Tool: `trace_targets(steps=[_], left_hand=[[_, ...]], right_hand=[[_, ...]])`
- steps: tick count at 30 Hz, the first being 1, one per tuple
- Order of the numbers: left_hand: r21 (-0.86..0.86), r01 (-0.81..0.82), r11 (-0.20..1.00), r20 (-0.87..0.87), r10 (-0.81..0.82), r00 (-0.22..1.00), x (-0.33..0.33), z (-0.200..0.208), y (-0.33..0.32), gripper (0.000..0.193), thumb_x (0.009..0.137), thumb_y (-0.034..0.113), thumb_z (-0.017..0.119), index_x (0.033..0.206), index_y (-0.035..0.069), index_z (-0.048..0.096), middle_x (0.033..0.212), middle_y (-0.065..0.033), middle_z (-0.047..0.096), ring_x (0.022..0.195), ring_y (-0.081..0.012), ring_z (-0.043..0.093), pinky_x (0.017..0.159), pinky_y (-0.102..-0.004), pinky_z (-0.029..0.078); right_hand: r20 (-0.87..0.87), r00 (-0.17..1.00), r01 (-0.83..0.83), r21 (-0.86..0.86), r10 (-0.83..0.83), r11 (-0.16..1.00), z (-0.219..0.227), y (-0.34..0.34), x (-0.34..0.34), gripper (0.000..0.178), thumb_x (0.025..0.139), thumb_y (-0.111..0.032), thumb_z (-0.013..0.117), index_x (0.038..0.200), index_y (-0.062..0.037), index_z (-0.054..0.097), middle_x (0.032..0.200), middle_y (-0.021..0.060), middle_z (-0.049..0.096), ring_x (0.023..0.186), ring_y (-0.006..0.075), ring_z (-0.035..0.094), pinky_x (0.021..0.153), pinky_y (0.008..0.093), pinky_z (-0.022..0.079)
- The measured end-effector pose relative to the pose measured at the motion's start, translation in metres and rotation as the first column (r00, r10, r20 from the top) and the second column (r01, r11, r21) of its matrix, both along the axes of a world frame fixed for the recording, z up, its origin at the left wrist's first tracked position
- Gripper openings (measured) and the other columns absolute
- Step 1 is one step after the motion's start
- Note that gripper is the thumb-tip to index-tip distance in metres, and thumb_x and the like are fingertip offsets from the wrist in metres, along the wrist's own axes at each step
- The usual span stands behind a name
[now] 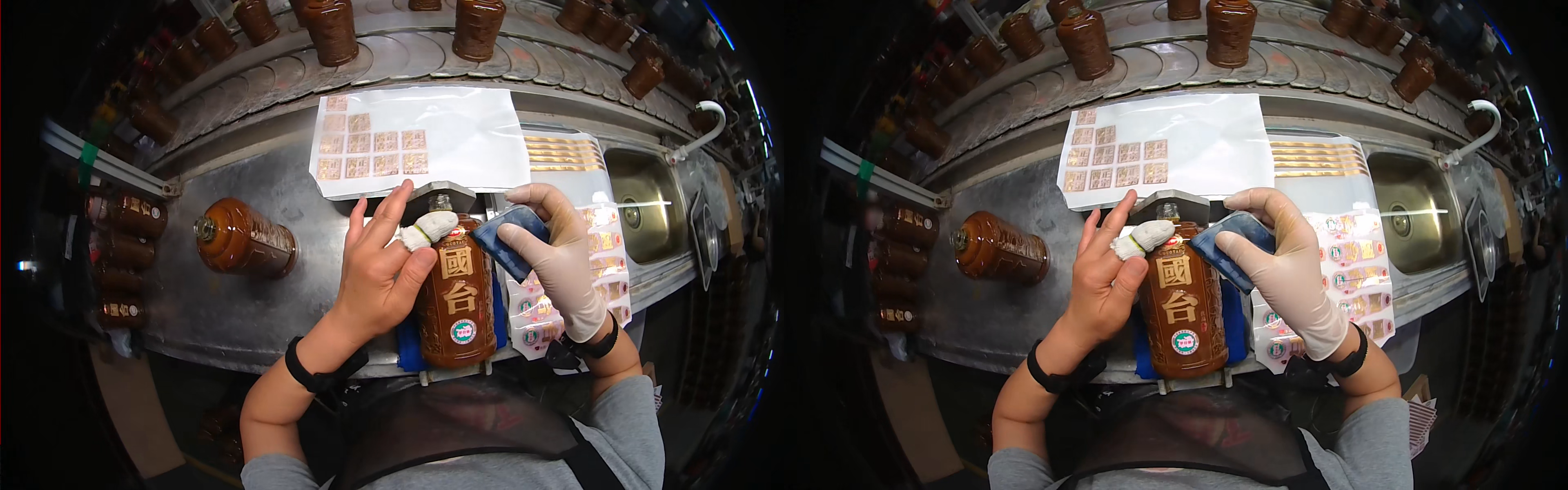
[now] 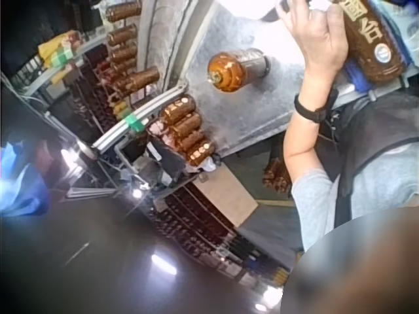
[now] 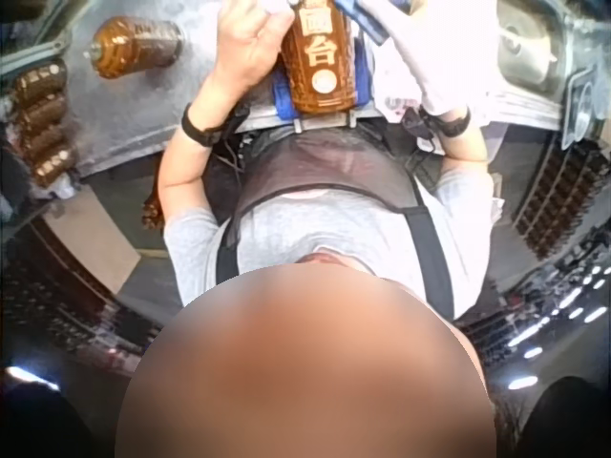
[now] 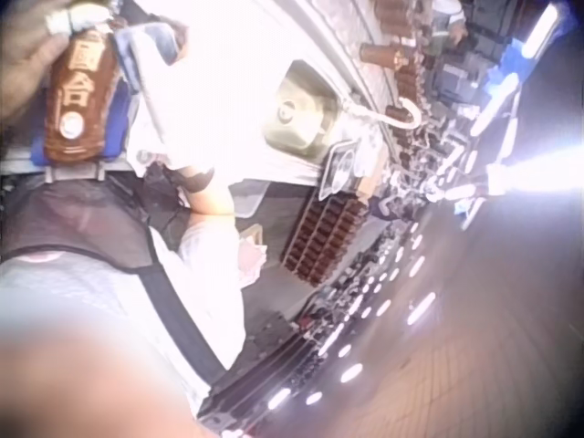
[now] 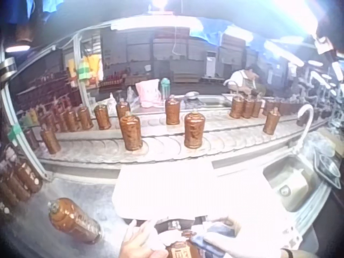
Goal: Applying decorative labels and gold-colored character stickers to brown ceramic liquor bottles on an industrial conveyor line.
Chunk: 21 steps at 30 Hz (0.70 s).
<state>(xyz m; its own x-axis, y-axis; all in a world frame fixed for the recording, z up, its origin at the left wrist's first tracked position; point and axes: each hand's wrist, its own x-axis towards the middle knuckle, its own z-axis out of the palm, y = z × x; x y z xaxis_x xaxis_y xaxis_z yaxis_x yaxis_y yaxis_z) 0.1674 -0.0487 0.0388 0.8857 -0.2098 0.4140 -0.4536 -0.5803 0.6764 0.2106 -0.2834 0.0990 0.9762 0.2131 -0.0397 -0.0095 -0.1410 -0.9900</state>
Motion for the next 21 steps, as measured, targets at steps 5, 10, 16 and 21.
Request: trace_targets(steps=[5, 10, 16, 21], left_hand=[[-0.063, -0.06, 0.996, -0.031, 0.058, 0.998, -0.001, 0.002, 0.007, 0.042, 0.101, 0.034, 0.047, 0.123, 0.007, 0.07, 0.152, -0.0263, 0.041, 0.139, -0.0372, 0.043, 0.118, -0.0548, 0.014], [0.033, 0.088, 0.996, 0.086, -0.091, 0.992, -0.001, 0.01, -0.001, 0.033, 0.093, 0.033, 0.061, 0.11, 0.007, 0.075, 0.154, -0.0294, 0.036, 0.14, -0.0424, 0.04, 0.112, -0.0669, 0.012], [0.102, 0.069, 0.992, 0.034, -0.072, 0.997, -0.012, 0.001, 0.009, 0.049, 0.1, 0.043, 0.047, 0.117, 0.004, 0.072, 0.154, -0.0282, 0.037, 0.139, -0.0386, 0.043, 0.116, -0.0626, 0.007], [0.081, 0.058, 0.995, 0.058, -0.063, 0.996, -0.009, 0.008, 0.01, 0.047, 0.099, 0.04, 0.05, 0.116, 0.003, 0.073, 0.153, -0.0276, 0.039, 0.138, -0.039, 0.044, 0.116, -0.0637, 0.008]], right_hand=[[0.026, 0.999, -0.037, -0.005, 0.037, 0.999, -0.012, -0.002, -0.001, 0.034, 0.087, -0.002, 0.07, 0.119, -0.0019, 0.059, 0.102, 0.0049, 0.065, 0.093, 0.0084, 0.061, 0.084, 0.0241, 0.05], [-0.031, 0.999, -0.041, 0.03, 0.042, 0.999, -0.015, -0.005, -0.001, 0.033, 0.088, -0.003, 0.068, 0.12, -0.0016, 0.058, 0.105, 0.0037, 0.062, 0.095, 0.0084, 0.06, 0.086, 0.0242, 0.049], [-0.12, 0.993, -0.003, 0.089, 0.014, 0.996, -0.008, -0.012, -0.003, 0.033, 0.087, 0.0, 0.065, 0.12, 0.0004, 0.058, 0.105, 0.0018, 0.061, 0.095, 0.0084, 0.059, 0.086, 0.0245, 0.048], [-0.156, 0.986, -0.038, 0.093, 0.052, 0.995, -0.009, -0.016, -0.003, 0.039, 0.086, 0.0, 0.066, 0.123, 0.0001, 0.056, 0.112, 0.0055, 0.06, 0.1, 0.0101, 0.059, 0.089, 0.0258, 0.048]])
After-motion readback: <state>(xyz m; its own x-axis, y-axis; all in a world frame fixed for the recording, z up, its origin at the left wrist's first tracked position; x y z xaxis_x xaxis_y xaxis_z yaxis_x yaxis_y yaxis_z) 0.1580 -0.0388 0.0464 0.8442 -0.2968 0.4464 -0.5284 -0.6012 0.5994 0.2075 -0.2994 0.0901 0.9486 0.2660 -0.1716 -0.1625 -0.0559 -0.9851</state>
